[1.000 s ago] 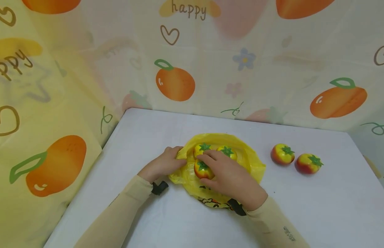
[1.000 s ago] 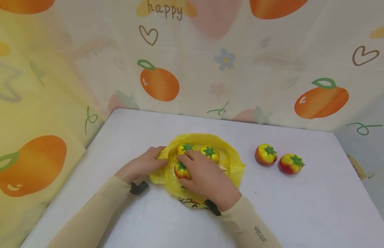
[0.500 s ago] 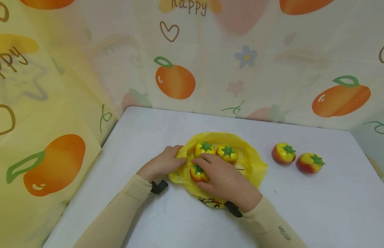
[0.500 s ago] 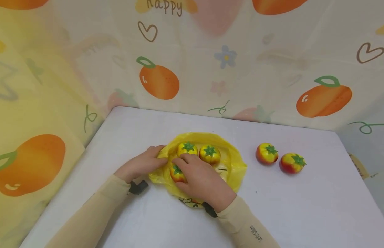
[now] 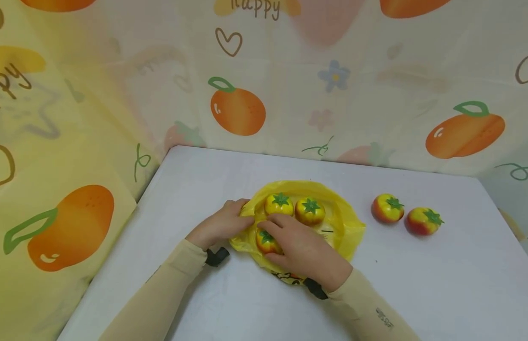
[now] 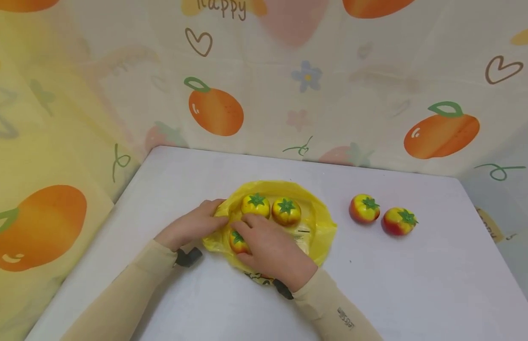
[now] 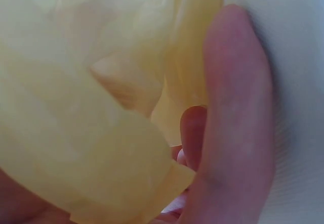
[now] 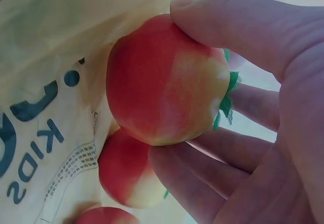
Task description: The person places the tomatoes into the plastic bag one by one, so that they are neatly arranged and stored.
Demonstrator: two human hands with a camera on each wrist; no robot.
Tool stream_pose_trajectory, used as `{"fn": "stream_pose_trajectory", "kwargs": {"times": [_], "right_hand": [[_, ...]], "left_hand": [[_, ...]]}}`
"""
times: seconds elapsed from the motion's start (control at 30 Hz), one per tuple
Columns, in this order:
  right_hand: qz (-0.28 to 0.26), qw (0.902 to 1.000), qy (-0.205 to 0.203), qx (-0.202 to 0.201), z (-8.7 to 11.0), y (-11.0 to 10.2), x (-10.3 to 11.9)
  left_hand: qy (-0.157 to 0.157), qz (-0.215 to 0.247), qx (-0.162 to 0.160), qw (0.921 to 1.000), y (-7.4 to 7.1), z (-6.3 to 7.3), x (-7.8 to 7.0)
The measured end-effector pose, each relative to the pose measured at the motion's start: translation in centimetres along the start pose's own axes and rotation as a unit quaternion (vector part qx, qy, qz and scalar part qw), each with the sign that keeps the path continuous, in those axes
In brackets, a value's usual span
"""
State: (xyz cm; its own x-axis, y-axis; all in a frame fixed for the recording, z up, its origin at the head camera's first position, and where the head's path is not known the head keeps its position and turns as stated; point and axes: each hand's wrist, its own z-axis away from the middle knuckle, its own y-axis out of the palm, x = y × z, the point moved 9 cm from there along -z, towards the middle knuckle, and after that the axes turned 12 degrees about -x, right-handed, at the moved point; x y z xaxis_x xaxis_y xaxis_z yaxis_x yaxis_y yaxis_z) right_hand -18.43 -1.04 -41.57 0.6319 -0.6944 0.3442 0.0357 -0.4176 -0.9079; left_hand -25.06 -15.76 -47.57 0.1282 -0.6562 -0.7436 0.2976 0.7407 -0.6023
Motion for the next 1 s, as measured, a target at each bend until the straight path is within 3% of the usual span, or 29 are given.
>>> {"fn": "stream_pose_trajectory", "kwargs": {"times": [0.57,1.0], "right_hand": [[0.013,0.9998,-0.018,0.001,0.00,0.48,0.18],[0.006,0.9998,-0.004,0.018,-0.02,0.99,-0.32]], "left_hand": [[-0.007,-0.013,0.001,0.9999,0.08,-0.15,0.18],[-0.002,-0.017,0.002,0.9999,0.17,-0.28,0.30]]}}
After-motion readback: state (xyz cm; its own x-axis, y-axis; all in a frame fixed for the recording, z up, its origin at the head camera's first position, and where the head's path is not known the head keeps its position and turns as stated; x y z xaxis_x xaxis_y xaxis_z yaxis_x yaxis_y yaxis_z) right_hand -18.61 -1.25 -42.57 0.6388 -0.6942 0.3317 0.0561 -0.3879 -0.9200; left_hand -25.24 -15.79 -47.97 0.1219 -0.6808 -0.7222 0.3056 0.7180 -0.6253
